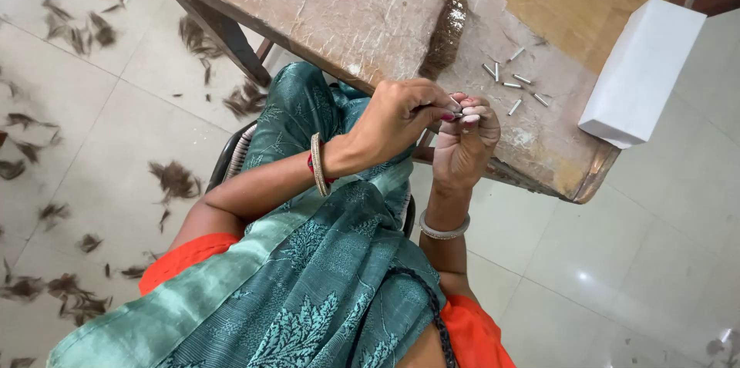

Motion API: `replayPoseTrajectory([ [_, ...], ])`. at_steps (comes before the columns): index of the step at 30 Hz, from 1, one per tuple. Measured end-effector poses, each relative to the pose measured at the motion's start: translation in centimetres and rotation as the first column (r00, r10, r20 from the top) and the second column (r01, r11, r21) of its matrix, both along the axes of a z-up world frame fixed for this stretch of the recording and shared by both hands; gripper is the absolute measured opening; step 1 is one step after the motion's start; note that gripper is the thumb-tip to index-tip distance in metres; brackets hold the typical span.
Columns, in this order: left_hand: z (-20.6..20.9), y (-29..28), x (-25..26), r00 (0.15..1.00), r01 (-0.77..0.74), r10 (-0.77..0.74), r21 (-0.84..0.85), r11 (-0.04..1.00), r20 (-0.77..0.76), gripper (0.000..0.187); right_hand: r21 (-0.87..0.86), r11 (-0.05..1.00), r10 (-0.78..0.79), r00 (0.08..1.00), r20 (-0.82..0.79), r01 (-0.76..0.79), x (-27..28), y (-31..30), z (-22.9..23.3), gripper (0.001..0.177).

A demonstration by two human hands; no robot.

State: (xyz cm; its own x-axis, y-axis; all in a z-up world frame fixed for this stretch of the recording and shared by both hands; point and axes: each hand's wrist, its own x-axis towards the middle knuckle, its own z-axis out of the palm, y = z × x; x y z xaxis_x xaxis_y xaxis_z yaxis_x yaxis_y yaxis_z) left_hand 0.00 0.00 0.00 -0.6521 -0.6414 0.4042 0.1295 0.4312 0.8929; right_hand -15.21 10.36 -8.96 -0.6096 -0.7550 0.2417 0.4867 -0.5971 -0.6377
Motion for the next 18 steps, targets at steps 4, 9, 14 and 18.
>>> replayPoseTrajectory([
  [4, 0.0, 0.0, 0.2, 0.999, 0.006, -0.005, 0.022, 1.000, -0.044, 0.009, 0.013, 1.000, -0.022, 1.000, -0.009, 0.022, 0.3, -0.1, 0.5, 0.015],
  [9, 0.0, -0.3, 0.7, 0.998, 0.017, -0.015, 0.047, 0.999, -0.059, 0.010, 0.034, 0.996, -0.075, 0.990, -0.115, 0.079, 0.9, -0.4, 1.7, 0.011],
  [14, 0.7, -0.9, 1.8, 0.999, 0.036, -0.031, 0.104, 0.994, -0.044, 0.010, 0.044, 0.984, -0.155, 0.948, -0.277, 0.174, 2.0, -1.1, 3.1, 0.007],
  [18, 0.9, -1.3, 2.4, 1.000, -0.024, 0.024, 0.003, 1.000, 0.000, 0.013, 0.163, 0.928, -0.166, 0.762, -0.626, 0.335, 2.2, -0.7, 5.2, 0.005],
])
